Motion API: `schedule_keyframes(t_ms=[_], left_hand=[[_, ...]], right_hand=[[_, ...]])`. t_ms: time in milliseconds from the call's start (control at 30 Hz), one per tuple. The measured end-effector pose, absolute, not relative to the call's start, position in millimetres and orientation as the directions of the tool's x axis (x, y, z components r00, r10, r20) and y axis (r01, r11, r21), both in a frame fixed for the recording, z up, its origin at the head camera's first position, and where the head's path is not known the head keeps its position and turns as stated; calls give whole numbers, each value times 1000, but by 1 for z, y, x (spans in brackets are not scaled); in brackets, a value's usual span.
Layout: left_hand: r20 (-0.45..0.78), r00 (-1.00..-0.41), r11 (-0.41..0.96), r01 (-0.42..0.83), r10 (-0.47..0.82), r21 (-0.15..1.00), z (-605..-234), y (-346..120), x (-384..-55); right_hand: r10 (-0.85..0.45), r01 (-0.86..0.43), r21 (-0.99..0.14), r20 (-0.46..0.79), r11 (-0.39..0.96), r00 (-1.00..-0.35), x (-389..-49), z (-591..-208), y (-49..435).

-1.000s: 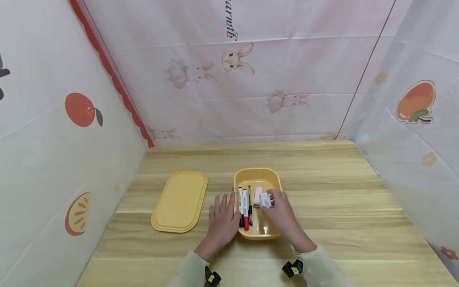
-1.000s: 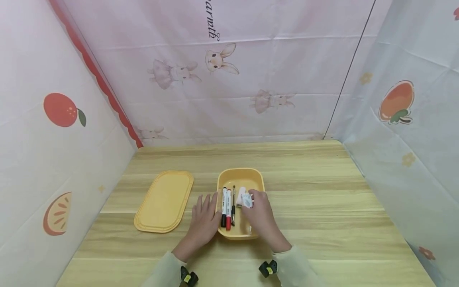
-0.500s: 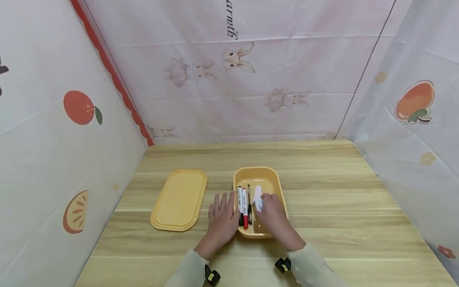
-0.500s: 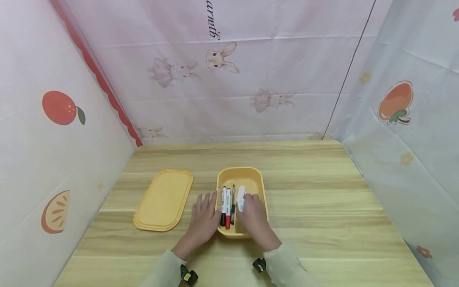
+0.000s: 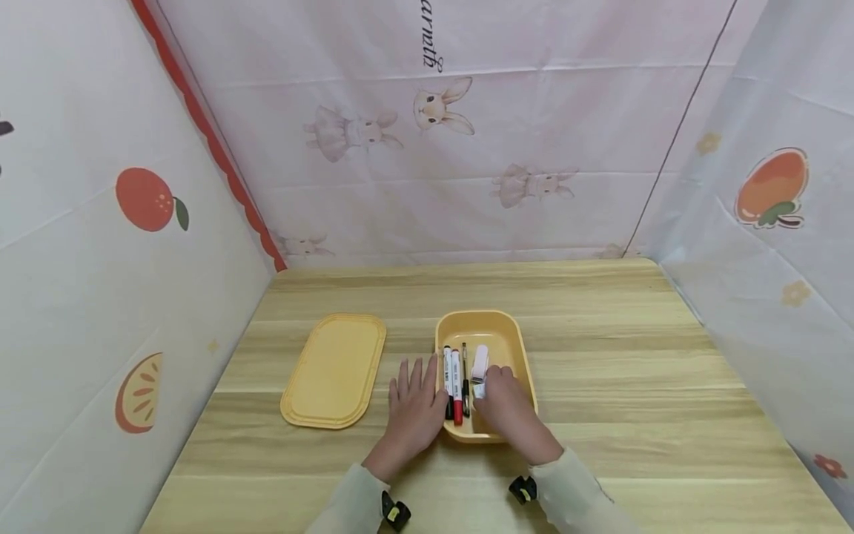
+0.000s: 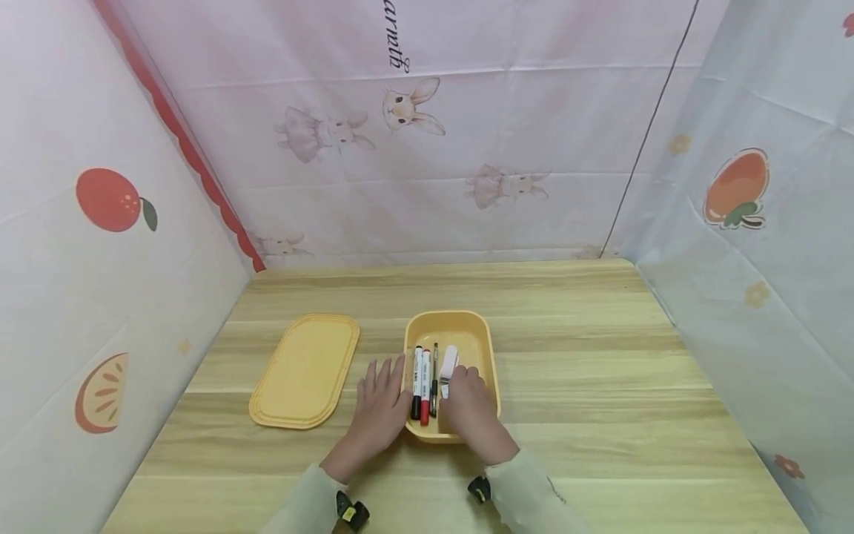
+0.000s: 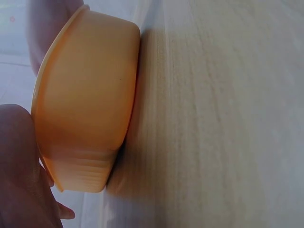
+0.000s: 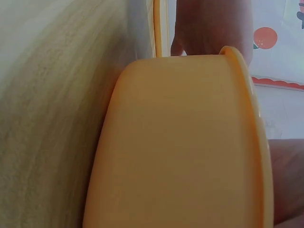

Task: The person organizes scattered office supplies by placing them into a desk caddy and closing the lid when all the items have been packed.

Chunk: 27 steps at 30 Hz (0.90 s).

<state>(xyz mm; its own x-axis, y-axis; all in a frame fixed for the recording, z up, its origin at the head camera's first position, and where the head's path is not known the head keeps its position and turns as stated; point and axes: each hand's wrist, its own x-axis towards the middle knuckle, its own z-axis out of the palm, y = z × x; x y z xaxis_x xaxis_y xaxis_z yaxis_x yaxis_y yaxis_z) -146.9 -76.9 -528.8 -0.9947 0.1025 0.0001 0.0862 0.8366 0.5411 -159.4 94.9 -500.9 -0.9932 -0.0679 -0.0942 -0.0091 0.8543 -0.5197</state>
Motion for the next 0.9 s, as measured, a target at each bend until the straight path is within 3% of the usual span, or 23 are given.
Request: schedule_keyframes(t_ms=[500, 900], left_hand=[[-12, -995, 841, 81, 104, 535, -529, -77, -149], [4, -992, 823, 106, 125, 558, -528, -82, -149]], right_hand=[[-63, -63, -577, 19, 814, -998, -159, -492, 95], [-93, -132, -510, 102, 850, -990, -155, -482, 90]])
